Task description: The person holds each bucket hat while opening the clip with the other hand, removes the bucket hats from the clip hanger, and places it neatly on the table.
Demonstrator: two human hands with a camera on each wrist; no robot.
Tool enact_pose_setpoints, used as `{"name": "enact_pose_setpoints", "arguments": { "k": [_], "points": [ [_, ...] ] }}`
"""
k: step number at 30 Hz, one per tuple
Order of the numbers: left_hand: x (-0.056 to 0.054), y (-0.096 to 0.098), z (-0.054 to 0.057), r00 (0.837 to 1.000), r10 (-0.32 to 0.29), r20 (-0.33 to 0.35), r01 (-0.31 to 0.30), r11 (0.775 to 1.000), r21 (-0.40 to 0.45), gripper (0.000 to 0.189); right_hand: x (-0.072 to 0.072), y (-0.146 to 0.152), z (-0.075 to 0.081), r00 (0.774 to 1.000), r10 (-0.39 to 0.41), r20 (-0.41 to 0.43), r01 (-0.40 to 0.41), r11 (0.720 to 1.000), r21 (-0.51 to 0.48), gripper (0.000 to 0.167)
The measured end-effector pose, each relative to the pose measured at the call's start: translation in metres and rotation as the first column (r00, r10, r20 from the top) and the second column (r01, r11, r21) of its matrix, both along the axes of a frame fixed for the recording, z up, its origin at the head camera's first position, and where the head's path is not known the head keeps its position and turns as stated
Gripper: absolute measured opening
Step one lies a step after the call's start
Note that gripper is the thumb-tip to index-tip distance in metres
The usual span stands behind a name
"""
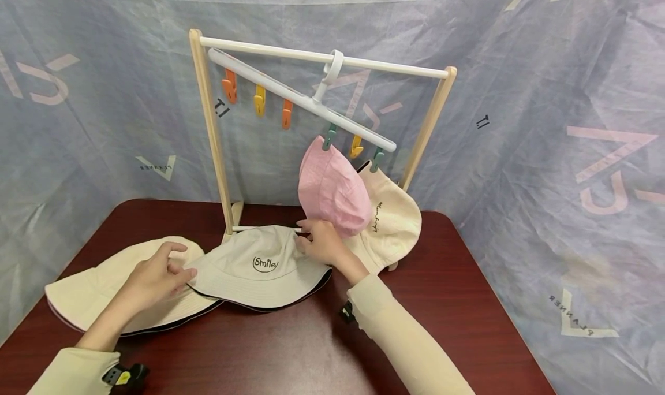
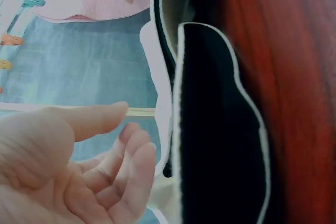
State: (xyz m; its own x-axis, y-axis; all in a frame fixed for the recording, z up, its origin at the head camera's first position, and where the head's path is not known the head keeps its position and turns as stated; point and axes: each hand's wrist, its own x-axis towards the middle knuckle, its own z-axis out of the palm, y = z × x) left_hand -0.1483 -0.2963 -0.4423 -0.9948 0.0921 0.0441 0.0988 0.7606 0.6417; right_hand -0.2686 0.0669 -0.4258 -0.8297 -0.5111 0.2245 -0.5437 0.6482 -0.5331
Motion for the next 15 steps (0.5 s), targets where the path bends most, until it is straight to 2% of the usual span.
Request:
{"name": "enact_pose_setpoints", "arguments": {
  "k": [4,8,15],
  "points": [
    [-0.003,0.000,0.004,0.996,-0.007,-0.091,0.006,1.000,-0.012,0.056,0.006,0.006,0.022,0.999,0.020,0.031,-0.020,1.000,-0.017,0.041],
    [-0.007,0.003,0.009,0.987,0.000,-0.158,0.000,1.000,0.001,0.046,0.009,0.012,0.046,0.997,0.042,0.064,-0.037,0.996,-0.083,0.041],
    [-0.016,0.011,0.026,0.963,-0.010,-0.269,0.020,0.999,0.033,0.038,0.010,0.028,0.079,0.999,0.034,0.023,-0.030,0.986,-0.167,0.042]
  ]
}}
